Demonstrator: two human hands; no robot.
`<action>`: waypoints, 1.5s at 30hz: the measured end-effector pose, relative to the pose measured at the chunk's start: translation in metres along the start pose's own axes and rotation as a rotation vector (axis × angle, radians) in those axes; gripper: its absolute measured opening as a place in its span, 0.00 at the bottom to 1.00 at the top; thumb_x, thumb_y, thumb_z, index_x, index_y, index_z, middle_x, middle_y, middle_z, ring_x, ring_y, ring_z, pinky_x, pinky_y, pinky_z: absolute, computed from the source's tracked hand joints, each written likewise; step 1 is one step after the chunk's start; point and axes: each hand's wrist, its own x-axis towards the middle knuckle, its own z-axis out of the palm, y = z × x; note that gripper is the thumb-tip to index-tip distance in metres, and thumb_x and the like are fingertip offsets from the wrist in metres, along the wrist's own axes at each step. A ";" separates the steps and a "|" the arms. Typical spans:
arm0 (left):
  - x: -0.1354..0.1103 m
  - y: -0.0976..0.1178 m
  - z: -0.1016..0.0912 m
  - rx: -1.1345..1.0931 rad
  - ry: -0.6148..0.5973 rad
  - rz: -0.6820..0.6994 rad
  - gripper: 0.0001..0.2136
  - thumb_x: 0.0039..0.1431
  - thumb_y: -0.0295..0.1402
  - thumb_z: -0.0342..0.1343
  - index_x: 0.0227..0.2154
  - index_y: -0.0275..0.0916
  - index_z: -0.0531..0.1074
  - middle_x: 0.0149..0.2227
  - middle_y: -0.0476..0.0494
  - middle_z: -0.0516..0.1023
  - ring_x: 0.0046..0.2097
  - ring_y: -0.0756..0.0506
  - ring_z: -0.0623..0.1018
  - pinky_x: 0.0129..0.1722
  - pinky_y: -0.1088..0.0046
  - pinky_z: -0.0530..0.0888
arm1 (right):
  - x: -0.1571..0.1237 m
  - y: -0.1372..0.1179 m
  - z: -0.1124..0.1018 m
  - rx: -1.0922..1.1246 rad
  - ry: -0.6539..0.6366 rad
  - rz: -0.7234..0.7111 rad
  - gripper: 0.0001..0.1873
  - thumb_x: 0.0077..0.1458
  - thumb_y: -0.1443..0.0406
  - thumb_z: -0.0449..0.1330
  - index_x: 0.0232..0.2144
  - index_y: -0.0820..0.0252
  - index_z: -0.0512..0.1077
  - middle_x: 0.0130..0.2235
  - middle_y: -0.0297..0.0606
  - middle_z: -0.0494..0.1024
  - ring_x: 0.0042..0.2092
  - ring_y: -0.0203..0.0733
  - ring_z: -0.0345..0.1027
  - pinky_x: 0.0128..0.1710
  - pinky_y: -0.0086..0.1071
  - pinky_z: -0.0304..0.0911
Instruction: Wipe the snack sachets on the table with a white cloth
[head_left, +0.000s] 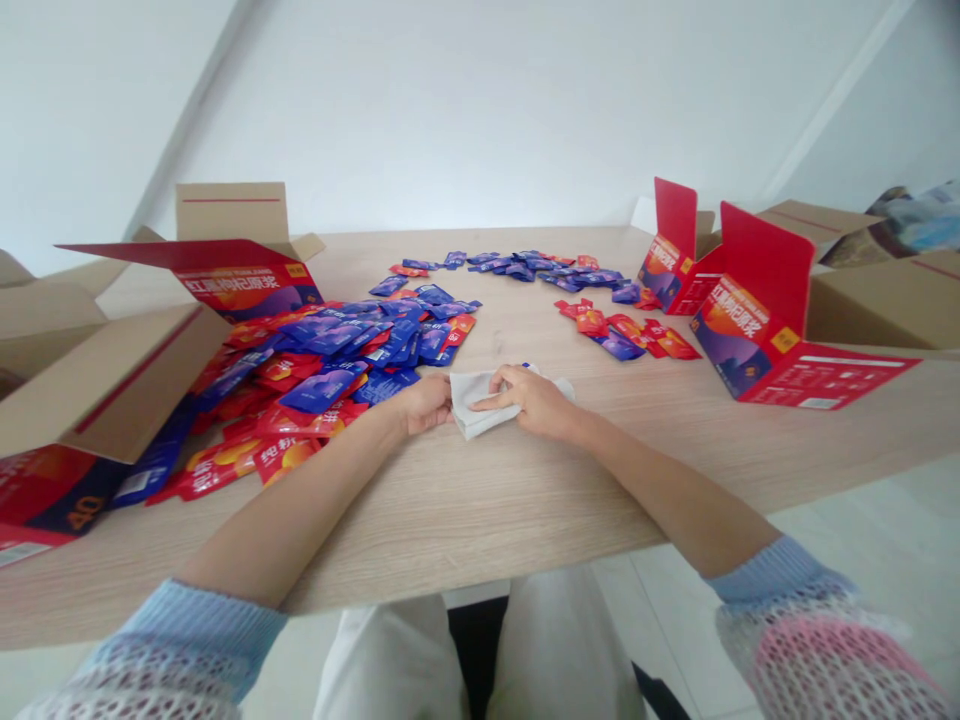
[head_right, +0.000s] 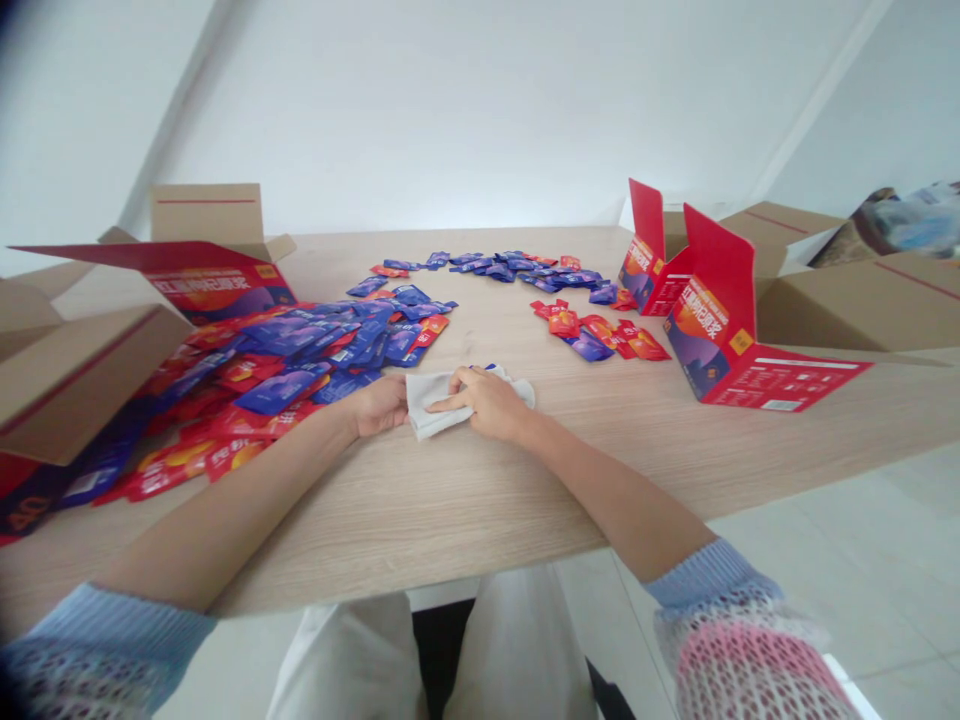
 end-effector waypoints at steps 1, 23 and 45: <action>0.000 0.000 0.000 0.020 -0.001 -0.010 0.14 0.53 0.14 0.49 0.38 0.31 0.75 0.31 0.40 0.80 0.33 0.46 0.80 0.34 0.74 0.78 | 0.000 0.004 -0.002 0.032 -0.015 -0.014 0.32 0.46 0.80 0.51 0.47 0.44 0.74 0.44 0.36 0.69 0.45 0.41 0.61 0.46 0.33 0.56; -0.005 -0.001 0.008 0.047 0.089 -0.007 0.12 0.55 0.16 0.43 0.35 0.25 0.71 0.30 0.31 0.79 0.30 0.42 0.81 0.31 0.71 0.79 | -0.011 0.056 -0.011 -0.146 0.276 0.476 0.17 0.58 0.61 0.55 0.49 0.46 0.72 0.40 0.35 0.76 0.43 0.41 0.67 0.41 0.29 0.58; -0.015 0.005 0.020 -0.059 0.163 0.003 0.12 0.54 0.18 0.45 0.32 0.29 0.73 0.21 0.38 0.77 0.23 0.44 0.78 0.24 0.71 0.77 | 0.001 0.013 0.014 -0.234 0.211 0.042 0.19 0.58 0.56 0.55 0.51 0.45 0.71 0.41 0.41 0.70 0.39 0.44 0.62 0.41 0.38 0.60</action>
